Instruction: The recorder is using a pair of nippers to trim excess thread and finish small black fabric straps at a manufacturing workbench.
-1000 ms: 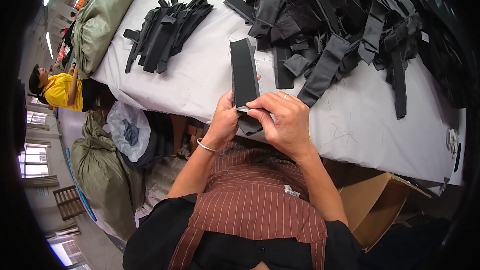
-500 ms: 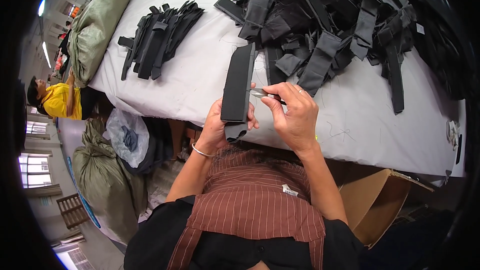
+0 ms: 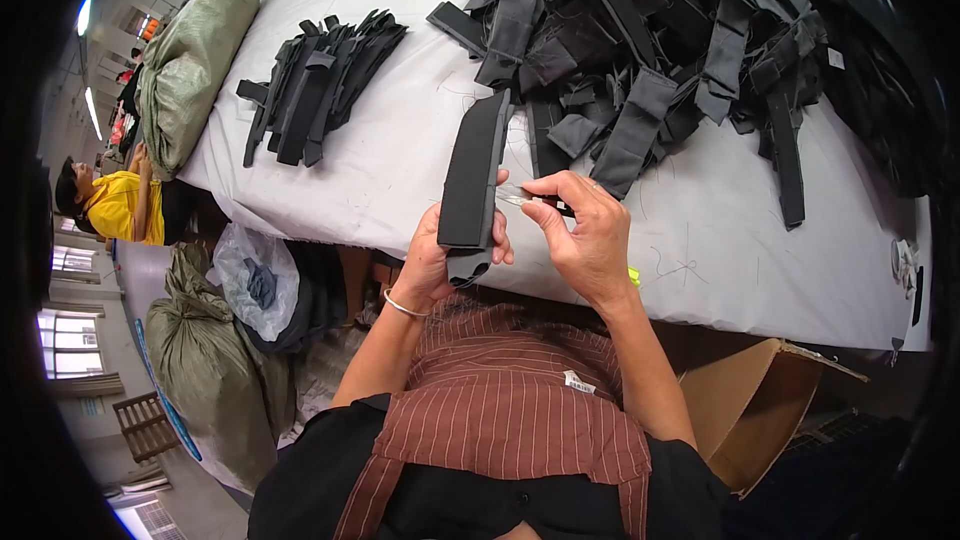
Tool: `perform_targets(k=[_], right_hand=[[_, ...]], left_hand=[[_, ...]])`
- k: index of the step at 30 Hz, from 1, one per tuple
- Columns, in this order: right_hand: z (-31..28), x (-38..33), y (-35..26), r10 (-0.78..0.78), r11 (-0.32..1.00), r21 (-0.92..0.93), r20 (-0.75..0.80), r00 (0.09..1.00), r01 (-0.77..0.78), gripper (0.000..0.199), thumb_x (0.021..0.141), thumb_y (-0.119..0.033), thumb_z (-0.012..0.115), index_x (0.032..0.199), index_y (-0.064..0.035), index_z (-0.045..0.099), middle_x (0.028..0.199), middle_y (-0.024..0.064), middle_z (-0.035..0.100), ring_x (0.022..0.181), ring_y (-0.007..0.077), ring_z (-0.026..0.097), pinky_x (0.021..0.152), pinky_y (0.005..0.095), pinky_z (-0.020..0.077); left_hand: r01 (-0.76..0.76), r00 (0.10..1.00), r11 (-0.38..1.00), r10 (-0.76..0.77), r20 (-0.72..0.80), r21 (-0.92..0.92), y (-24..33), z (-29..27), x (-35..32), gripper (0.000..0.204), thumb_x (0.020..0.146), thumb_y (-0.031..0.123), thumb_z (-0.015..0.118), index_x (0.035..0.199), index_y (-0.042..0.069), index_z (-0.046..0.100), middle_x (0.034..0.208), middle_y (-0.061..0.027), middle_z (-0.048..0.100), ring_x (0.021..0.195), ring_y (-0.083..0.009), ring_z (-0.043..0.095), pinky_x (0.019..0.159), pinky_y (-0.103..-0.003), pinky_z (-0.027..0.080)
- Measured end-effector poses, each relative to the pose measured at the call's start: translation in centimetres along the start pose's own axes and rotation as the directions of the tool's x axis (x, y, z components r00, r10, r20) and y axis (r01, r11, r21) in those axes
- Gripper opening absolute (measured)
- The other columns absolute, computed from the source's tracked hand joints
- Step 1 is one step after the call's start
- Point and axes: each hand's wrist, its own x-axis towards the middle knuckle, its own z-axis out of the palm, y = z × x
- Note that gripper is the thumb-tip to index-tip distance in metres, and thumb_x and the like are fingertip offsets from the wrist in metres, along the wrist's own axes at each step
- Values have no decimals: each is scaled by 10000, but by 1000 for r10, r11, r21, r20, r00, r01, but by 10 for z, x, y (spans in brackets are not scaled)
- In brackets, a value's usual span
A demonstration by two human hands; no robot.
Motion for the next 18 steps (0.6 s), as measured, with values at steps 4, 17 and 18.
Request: perform_targets(k=[4, 17, 18], right_hand=[[-2, -1, -2, 99, 994, 34, 36, 995, -100, 98, 780, -82, 689, 868, -45, 669, 776, 69, 661, 686, 218, 595, 640, 305, 449], [7, -2, -2, 46, 999, -1, -60, 997, -47, 90, 774, -70, 692, 847, -39, 648, 757, 63, 655, 659, 209, 587, 618, 296, 445], [6, -2, -2, 38, 999, -34, -62, 997, -40, 92, 774, -71, 692, 849, -40, 647, 754, 60, 654, 655, 206, 585, 617, 297, 445]], left_hand=[[-1, 1000, 999, 1, -21, 33, 3, 3, 1, 574, 880, 145, 578, 1376, -45, 359, 786, -110, 592, 670, -195, 610, 684, -337, 534], [-6, 1000, 1000, 5, -24, -2, 2, 3, -3, 534, 912, 160, 538, 1361, -64, 354, 779, -128, 583, 633, -193, 587, 649, -366, 532], [-10, 999, 1000, 10, -39, -4, 3, 4, -3, 536, 912, 157, 536, 1363, -65, 352, 780, -127, 584, 633, -193, 587, 648, -365, 531]])
